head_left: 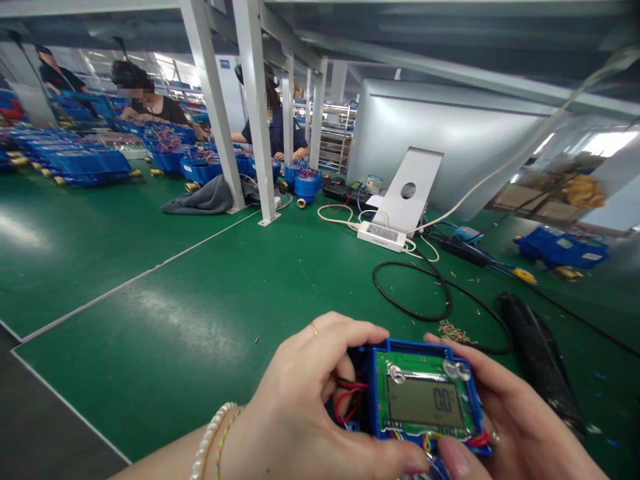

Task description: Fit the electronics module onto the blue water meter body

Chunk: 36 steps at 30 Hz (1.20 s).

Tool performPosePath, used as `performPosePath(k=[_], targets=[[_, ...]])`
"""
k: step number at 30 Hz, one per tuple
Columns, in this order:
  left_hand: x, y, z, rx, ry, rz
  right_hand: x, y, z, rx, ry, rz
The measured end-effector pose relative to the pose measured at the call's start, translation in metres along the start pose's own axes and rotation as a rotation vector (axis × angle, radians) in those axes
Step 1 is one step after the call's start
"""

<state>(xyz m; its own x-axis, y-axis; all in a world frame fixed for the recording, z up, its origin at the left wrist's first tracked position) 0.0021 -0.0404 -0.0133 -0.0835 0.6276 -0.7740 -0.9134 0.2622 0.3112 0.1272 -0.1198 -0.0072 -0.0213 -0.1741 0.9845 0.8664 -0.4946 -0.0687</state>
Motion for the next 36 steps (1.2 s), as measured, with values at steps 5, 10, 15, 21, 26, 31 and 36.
performPosePath(k=[5,10,15,21,26,31,36], targets=[[-0.002,-0.001,0.004,0.025,-0.019,0.010,0.003,0.000,0.000,-0.004,-0.039,0.004],[-0.004,-0.002,0.006,0.048,-0.024,0.014,0.003,0.001,0.004,0.031,-0.047,0.122],[-0.003,-0.002,0.007,0.074,0.020,-0.020,-0.003,0.007,0.006,0.104,-0.025,0.104],[0.004,-0.004,0.009,0.117,0.137,-0.148,-0.011,0.028,0.007,0.233,-0.122,-0.108],[0.010,-0.005,0.009,0.166,0.199,-0.208,-0.013,0.034,0.008,0.229,-0.133,-0.180],[0.014,-0.003,0.010,0.153,0.217,-0.228,-0.013,0.029,0.007,0.203,-0.118,-0.232],[0.015,-0.005,0.009,0.178,0.245,-0.218,-0.012,0.028,0.007,0.186,-0.109,-0.260]])
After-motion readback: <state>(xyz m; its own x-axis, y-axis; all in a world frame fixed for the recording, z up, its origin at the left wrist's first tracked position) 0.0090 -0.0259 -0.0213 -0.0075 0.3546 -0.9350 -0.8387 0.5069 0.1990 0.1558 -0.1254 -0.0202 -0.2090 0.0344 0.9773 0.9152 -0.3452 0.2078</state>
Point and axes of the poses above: each hand's wrist, its own z-axis towards the middle knuckle, its own y-axis out of the back of the hand, x = y × z, the point moved 5 cm from there along z, towards the middle knuckle, and after that the axes turned 1 degree about z, right-handed, at the moved point
